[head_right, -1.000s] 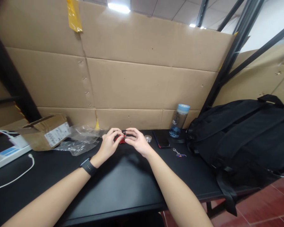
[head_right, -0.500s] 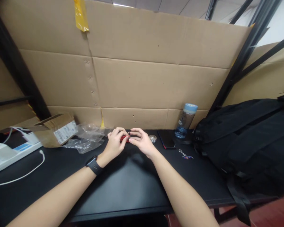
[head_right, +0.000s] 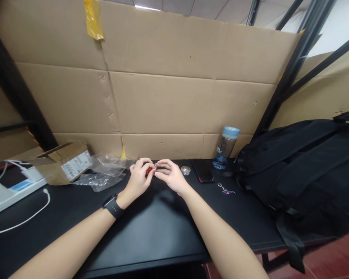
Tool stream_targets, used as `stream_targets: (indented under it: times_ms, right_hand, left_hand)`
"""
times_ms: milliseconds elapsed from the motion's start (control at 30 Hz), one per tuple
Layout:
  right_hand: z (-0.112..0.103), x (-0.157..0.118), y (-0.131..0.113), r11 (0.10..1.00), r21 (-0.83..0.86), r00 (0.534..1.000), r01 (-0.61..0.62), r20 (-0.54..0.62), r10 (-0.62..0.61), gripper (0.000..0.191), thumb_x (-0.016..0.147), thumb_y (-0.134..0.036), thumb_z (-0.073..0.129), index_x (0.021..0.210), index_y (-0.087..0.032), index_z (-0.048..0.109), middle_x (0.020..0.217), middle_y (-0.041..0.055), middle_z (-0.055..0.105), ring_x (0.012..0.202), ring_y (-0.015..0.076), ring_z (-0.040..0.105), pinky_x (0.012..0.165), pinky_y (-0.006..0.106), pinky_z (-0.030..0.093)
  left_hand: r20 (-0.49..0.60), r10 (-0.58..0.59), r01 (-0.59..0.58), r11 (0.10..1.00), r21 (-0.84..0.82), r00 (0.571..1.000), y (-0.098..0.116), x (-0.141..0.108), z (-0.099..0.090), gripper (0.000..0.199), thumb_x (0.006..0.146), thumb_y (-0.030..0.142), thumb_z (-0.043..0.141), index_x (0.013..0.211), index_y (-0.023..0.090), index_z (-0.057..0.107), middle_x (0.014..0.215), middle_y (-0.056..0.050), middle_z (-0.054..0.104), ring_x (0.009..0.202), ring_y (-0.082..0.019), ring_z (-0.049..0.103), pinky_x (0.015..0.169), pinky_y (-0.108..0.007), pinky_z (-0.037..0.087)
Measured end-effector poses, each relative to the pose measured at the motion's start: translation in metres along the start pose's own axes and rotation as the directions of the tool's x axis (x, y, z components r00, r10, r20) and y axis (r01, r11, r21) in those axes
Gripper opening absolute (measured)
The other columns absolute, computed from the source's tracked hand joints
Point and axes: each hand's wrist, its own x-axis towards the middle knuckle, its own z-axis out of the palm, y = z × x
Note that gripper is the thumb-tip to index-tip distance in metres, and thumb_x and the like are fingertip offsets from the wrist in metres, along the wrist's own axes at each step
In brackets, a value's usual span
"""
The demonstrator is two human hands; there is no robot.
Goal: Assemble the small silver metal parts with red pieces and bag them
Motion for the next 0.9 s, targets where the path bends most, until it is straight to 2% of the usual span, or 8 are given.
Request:
stream_targets:
  times_ms: [233,333,400,567,667,733,800,900]
  right_hand:
    - [0.001,0.002,0.002,0.999,-0.037,1.0,-0.001,-0.018,0.0,0.044,0.07,-0.037,0.085,0.105,-0.022,0.063,0.116,0.0071,0.069,0.104,0.0216,0.07,0.101,0.042,0.052]
    - [-0.005,0.006,0.002,0.977,-0.21,0.999,0.024,-0.02,-0.029,0.03,0.081,-0.046,0.074,0.094,-0.019,0.066,0.102,0.0058,0.072,0.097,0.0203,0.068,0.097,0.04,0.052]
    - [-0.008,0.008,0.002,0.938,-0.34,0.997,0.067,-0.006,-0.073,0.03,0.086,-0.048,0.067,0.089,-0.018,0.068,0.098,0.0056,0.072,0.094,0.0201,0.066,0.094,0.038,0.05]
    - [-0.007,0.008,0.006,0.897,-0.426,0.993,0.119,0.034,-0.115,0.025,0.09,-0.043,0.063,0.087,-0.019,0.067,0.101,0.0058,0.071,0.096,0.0206,0.064,0.082,0.032,0.049]
    - [-0.009,0.009,0.008,0.88,-0.454,0.99,0.138,0.034,-0.138,0.02,0.091,-0.037,0.06,0.085,-0.019,0.065,0.102,0.0054,0.069,0.098,0.0201,0.063,0.084,0.032,0.048]
    - [-0.012,0.009,0.008,0.831,-0.53,0.985,0.166,0.053,-0.163,0.015,0.091,-0.031,0.06,0.081,-0.02,0.065,0.101,0.0051,0.068,0.098,0.0197,0.062,0.089,0.033,0.047]
    - [-0.018,0.008,0.005,0.73,-0.654,0.979,0.2,0.101,-0.177,0.012,0.086,-0.023,0.062,0.076,-0.019,0.065,0.102,0.0052,0.066,0.1,0.0202,0.06,0.093,0.035,0.044]
    - [-0.026,0.007,-0.002,0.608,-0.766,0.977,0.211,0.146,-0.155,0.013,0.081,-0.015,0.063,0.069,-0.018,0.063,0.105,0.0055,0.064,0.099,0.0198,0.059,0.093,0.035,0.043]
  left_hand:
    - [0.001,0.005,-0.005,1.0,0.018,1.0,-0.002,0.001,0.0,0.012,0.095,0.022,0.051,0.096,0.022,0.064,0.116,-0.009,0.062,0.111,-0.025,0.056,0.089,-0.04,0.035]
    - [-0.013,-0.015,0.015,1.0,0.0,1.0,-0.004,0.001,0.001,0.01,0.092,0.02,0.054,0.096,0.022,0.064,0.116,-0.008,0.061,0.111,-0.025,0.057,0.089,-0.04,0.036]
    - [-0.015,-0.021,0.021,1.0,-0.022,1.0,-0.004,0.001,0.002,0.01,0.091,0.02,0.055,0.095,0.022,0.064,0.115,-0.008,0.061,0.112,-0.025,0.057,0.091,-0.04,0.036]
    - [-0.004,-0.014,0.014,0.997,-0.071,1.0,-0.002,0.001,0.002,0.009,0.093,0.024,0.056,0.096,0.023,0.065,0.114,-0.007,0.061,0.112,-0.024,0.058,0.093,-0.04,0.036]
    - [0.008,-0.018,0.018,0.995,-0.099,1.0,-0.003,0.002,0.001,0.014,0.096,0.025,0.051,0.098,0.024,0.065,0.114,-0.006,0.062,0.112,-0.023,0.058,0.092,-0.04,0.036]
    - [-0.002,-0.062,0.061,0.991,-0.12,0.998,-0.005,0.004,0.0,0.021,0.099,0.024,0.043,0.104,0.025,0.063,0.115,-0.006,0.062,0.113,-0.022,0.058,0.093,-0.039,0.036]
    - [-0.007,-0.105,0.103,0.985,-0.135,0.994,-0.009,0.006,-0.001,0.027,0.099,0.019,0.037,0.109,0.025,0.062,0.115,-0.007,0.063,0.114,-0.022,0.057,0.094,-0.039,0.037]
    - [0.071,-0.065,0.074,0.988,-0.137,0.995,-0.014,0.006,-0.003,0.03,0.095,0.012,0.038,0.102,0.025,0.064,0.112,-0.005,0.065,0.111,-0.021,0.058,0.094,-0.038,0.036]
